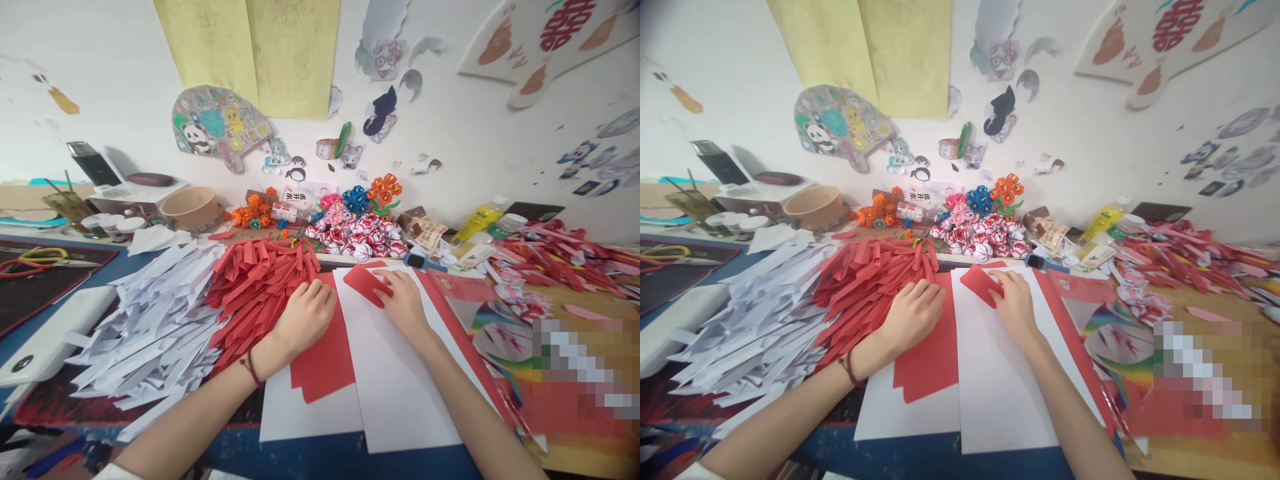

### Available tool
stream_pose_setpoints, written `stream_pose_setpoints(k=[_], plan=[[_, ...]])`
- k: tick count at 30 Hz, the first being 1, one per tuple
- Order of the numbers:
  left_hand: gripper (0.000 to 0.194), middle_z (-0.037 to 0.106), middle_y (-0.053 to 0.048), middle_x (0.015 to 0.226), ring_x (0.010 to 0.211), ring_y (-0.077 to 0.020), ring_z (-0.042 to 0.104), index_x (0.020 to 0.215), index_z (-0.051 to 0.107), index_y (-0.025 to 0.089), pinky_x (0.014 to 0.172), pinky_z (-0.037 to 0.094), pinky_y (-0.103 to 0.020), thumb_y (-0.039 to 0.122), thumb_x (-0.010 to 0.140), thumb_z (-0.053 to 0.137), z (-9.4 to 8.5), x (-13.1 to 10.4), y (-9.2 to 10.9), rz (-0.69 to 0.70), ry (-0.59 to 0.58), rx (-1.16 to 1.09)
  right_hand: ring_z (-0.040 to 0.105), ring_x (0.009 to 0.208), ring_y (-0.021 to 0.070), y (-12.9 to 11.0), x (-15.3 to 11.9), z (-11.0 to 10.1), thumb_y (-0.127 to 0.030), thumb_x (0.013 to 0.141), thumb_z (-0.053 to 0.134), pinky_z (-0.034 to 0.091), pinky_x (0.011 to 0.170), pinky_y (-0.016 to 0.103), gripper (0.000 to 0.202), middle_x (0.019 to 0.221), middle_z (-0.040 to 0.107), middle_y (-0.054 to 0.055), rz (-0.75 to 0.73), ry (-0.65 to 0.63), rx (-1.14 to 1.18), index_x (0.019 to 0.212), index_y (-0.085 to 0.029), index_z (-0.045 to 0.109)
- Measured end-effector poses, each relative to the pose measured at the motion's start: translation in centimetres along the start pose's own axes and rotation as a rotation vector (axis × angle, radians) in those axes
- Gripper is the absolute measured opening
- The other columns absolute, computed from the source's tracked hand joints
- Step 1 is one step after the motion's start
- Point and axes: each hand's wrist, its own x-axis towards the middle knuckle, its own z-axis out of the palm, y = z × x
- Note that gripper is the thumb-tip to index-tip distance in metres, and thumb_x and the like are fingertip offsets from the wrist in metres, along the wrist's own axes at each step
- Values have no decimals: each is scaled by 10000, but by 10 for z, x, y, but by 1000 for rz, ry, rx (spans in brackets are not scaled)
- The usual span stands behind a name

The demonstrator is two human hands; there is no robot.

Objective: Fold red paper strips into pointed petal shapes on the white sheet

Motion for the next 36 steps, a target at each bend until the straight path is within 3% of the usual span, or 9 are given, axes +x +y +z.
stream_pose_setpoints(k=[5, 9, 12, 16, 19, 23, 28, 33, 36], plan=[[169, 579, -61, 764, 740, -198, 503, 865, 595, 156, 632, 332, -339, 118, 909, 436, -2, 0, -4, -25, 47, -95, 622, 788, 218, -8, 1, -9, -371, 845, 590, 470, 733, 368, 219, 891, 699, 63, 131, 108, 263, 937, -210, 706], [230, 636, -42, 807, 756, -175, 569, 969, 631, 176, 657, 382, -301, 169, 949, 402, -5, 1, -11, -180, 51, -365, 655, 882, 220, -33, 4, -13, -422, 797, 667, 505, 799, 372, 271, 979, 711, 61, 342, 151, 846, 974, -217, 688], [258, 674, -42, 973, 822, -151, 616, 1131, 610, 212, 711, 438, -261, 228, 964, 414, -6, 2, -17, -345, 81, -783, 669, 889, 216, -66, 11, -11, -435, 788, 686, 531, 784, 364, 288, 1021, 707, 45, 455, 9, 1172, 1002, -243, 682], [349, 654, -37, 878, 629, -107, 564, 1220, 551, 177, 616, 452, -232, 378, 943, 481, -4, 5, -22, -498, 138, -1337, 657, 948, 213, -110, 22, 0, -437, 790, 687, 528, 827, 342, 285, 986, 717, 43, 435, -161, 1385, 985, -230, 694], [455, 615, -25, 819, 598, -92, 519, 1242, 523, 144, 595, 441, -225, 439, 897, 552, -4, 7, -24, -546, 198, -1583, 660, 890, 201, -126, 25, 12, -435, 810, 666, 532, 785, 331, 258, 938, 721, 33, 408, -216, 1485, 960, -225, 689], [482, 544, 14, 687, 577, -85, 476, 1150, 570, 125, 572, 408, -213, 503, 851, 596, -6, 8, -23, -608, 183, -1729, 653, 759, 180, -121, 19, 21, -425, 798, 684, 528, 708, 319, 221, 877, 716, 24, 451, -198, 1470, 868, -215, 673], [463, 533, 3, 713, 612, -92, 487, 993, 592, 126, 580, 405, -215, 554, 817, 616, -9, 8, -17, -564, 148, -1795, 647, 758, 191, -107, 11, 20, -422, 792, 693, 522, 712, 333, 218, 840, 704, 24, 421, -140, 1368, 828, -212, 648], [471, 505, 23, 665, 573, -82, 451, 964, 583, 123, 570, 377, -217, 572, 820, 600, -11, 8, -15, -546, 178, -1802, 633, 761, 180, -111, 7, 20, -421, 826, 653, 515, 718, 327, 202, 847, 688, 22, 387, -167, 1362, 831, -219, 648], [412, 488, 30, 641, 566, -79, 439, 827, 565, 134, 560, 359, -211, 545, 838, 592, -13, 8, -16, -591, 218, -1736, 631, 786, 183, -115, 5, 18, -398, 843, 639, 511, 723, 328, 180, 869, 685, 29, 401, -193, 1420, 845, -219, 646]])
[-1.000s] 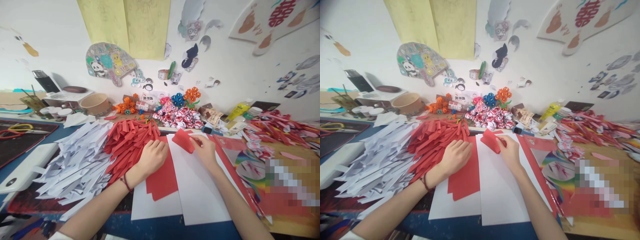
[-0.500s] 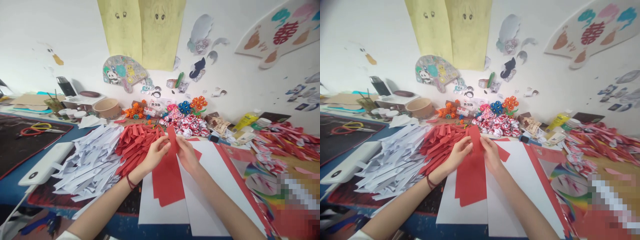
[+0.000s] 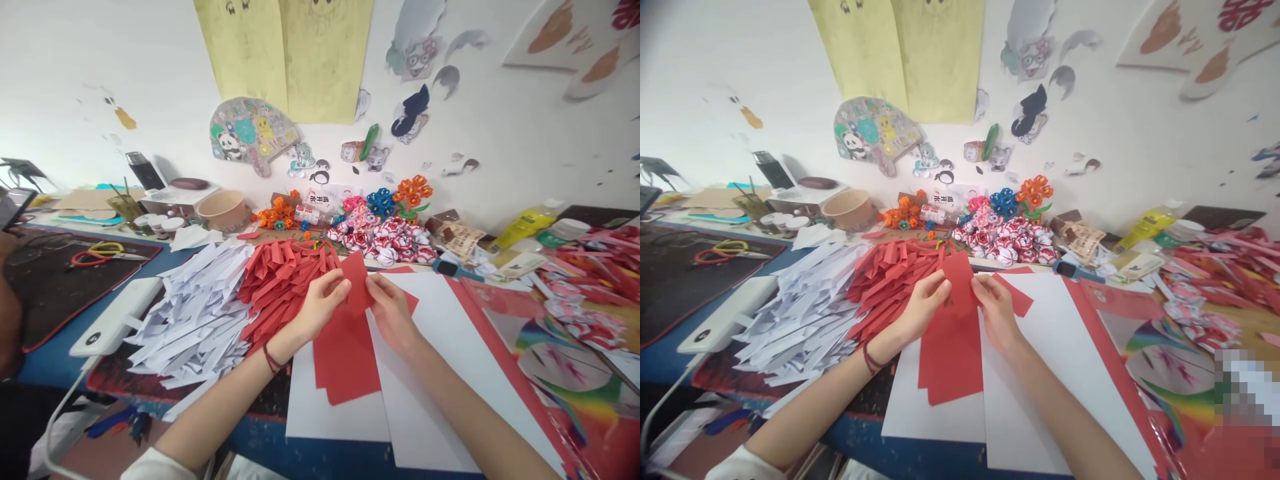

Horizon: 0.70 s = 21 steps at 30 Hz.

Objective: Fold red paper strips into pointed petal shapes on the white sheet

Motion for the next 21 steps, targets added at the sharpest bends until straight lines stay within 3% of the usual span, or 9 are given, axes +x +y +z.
stream_pose_setpoints(k=[6, 9, 12, 15, 18, 21], plan=[[405, 477, 30, 589, 569, -81, 436, 655, 516, 148, 568, 357, -204, 481, 880, 558, -1, 0, 2, 17, 92, 63, 610, 754, 164, 0, 2, -3, -385, 860, 626, 489, 703, 310, 184, 850, 676, 27, 29, -61, 56, 825, -206, 652], [375, 475, 32, 599, 570, -78, 434, 686, 541, 144, 562, 361, -198, 461, 885, 558, -2, 1, 0, 11, 95, 56, 575, 691, 142, 2, 3, -5, -397, 862, 621, 468, 643, 282, 199, 804, 655, 18, 62, -94, 58, 815, -206, 653], [302, 524, 24, 670, 589, -83, 459, 840, 593, 148, 563, 376, -198, 447, 878, 574, -2, 1, -3, 14, 140, 119, 576, 708, 146, 6, 2, -5, -392, 846, 642, 467, 662, 285, 181, 827, 654, 20, 54, -82, 16, 854, -213, 662], [253, 587, 11, 762, 620, -86, 487, 931, 587, 163, 581, 385, -197, 401, 852, 625, -3, 0, -2, 87, 280, 304, 582, 784, 160, 8, 2, -5, -372, 805, 691, 469, 735, 296, 170, 847, 645, 16, -71, 80, -108, 865, -215, 666], [208, 549, 43, 681, 574, -72, 455, 812, 543, 175, 559, 361, -190, 344, 823, 665, -4, -3, 0, 185, 429, 516, 551, 763, 148, 8, 1, -5, -348, 784, 715, 450, 712, 276, 159, 785, 614, 1, -262, 260, -270, 820, -204, 659], [195, 523, 57, 634, 551, -69, 450, 758, 510, 184, 553, 356, -190, 312, 856, 620, -1, -7, 4, 238, 389, 638, 542, 741, 145, 4, -4, -2, -311, 815, 684, 437, 684, 276, 122, 788, 609, 6, -421, 300, -437, 802, -195, 650]])
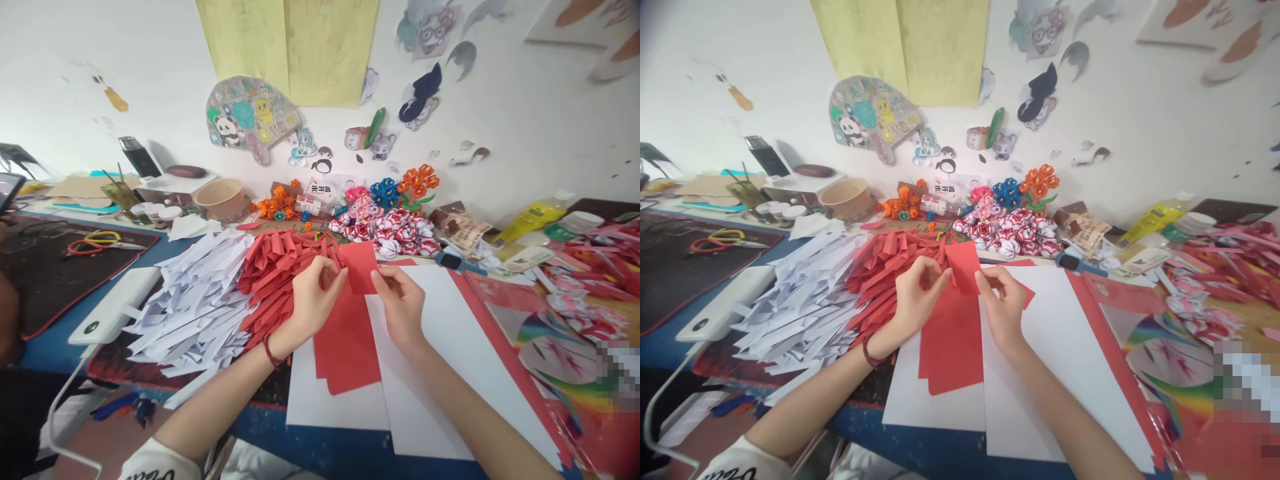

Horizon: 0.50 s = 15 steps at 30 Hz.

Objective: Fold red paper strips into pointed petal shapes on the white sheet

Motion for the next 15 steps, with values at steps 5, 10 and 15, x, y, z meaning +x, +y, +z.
stream_pose_setpoints(k=[5, 10, 15], plan=[[158, 647, 16, 826, 676, -93, 570, 983, 556, 205, 636, 430, -206, 343, 906, 563, 3, -5, 4, -63, -179, -29, 551, 732, 155, -12, -5, 1, -251, 835, 656, 448, 656, 295, 50, 815, 608, 19, -220, -49, -208, 809, -208, 651], [275, 671, -30, 994, 786, -124, 619, 1109, 546, 206, 701, 484, -232, 383, 900, 575, 7, -6, -4, -146, -241, -143, 551, 714, 150, -13, -7, 1, -223, 858, 619, 475, 682, 310, 46, 838, 615, 24, -241, -152, -300, 862, -217, 665], [300, 667, -62, 1065, 912, -164, 646, 1098, 575, 191, 755, 513, -243, 404, 888, 587, 11, -4, -11, -207, -278, -337, 560, 722, 149, -11, -8, 1, -218, 869, 606, 480, 684, 305, 73, 865, 641, 28, -232, -193, -325, 891, -221, 675]])
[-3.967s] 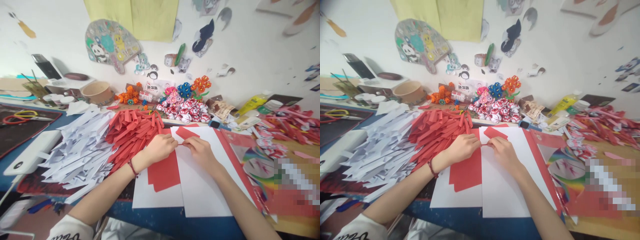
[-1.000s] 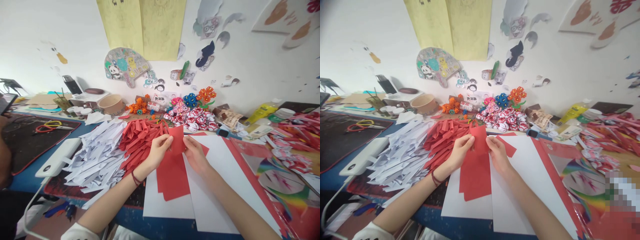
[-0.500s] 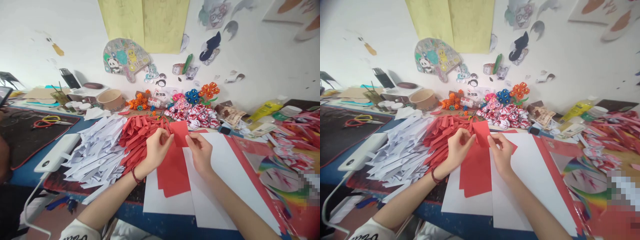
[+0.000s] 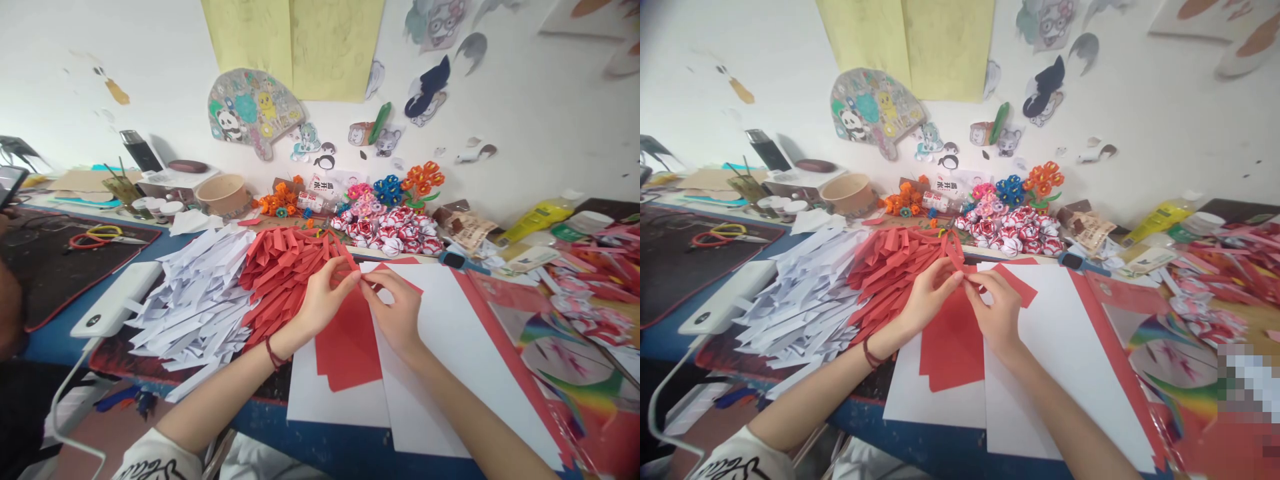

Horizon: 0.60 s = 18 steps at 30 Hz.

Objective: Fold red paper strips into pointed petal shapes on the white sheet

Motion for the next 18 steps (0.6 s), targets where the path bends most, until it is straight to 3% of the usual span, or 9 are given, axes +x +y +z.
stream_pose_setpoints(k=[5, 11, 14, 18], plan=[[254, 672, -27, 903, 841, -148, 636, 968, 619, 174, 737, 489, -224, 410, 906, 550, 1, 0, 4, 33, -26, 24, 580, 742, 154, 0, 0, 1, -244, 887, 582, 478, 673, 295, 94, 868, 649, 30, 20, -63, 18, 889, -215, 672], [310, 559, 25, 677, 629, -97, 507, 828, 602, 158, 583, 399, -195, 456, 893, 546, -2, 2, 6, 10, 81, 141, 584, 733, 155, -1, 1, 1, -283, 918, 529, 466, 677, 293, 155, 839, 648, 28, 49, -150, 29, 880, -207, 659], [324, 515, 36, 637, 599, -91, 466, 760, 570, 159, 552, 363, -196, 458, 884, 553, -4, 3, 5, 4, 89, 166, 593, 763, 161, 1, 3, 1, -323, 909, 545, 467, 680, 292, 164, 876, 662, 35, 112, -123, 36, 919, -209, 662], [316, 577, 14, 703, 634, -106, 504, 803, 601, 157, 575, 368, -207, 448, 898, 523, -4, 2, 4, 4, 3, 203, 602, 810, 172, 6, 8, -3, -406, 868, 596, 475, 673, 289, 247, 970, 669, 50, 258, -59, 85, 1014, -215, 651]])
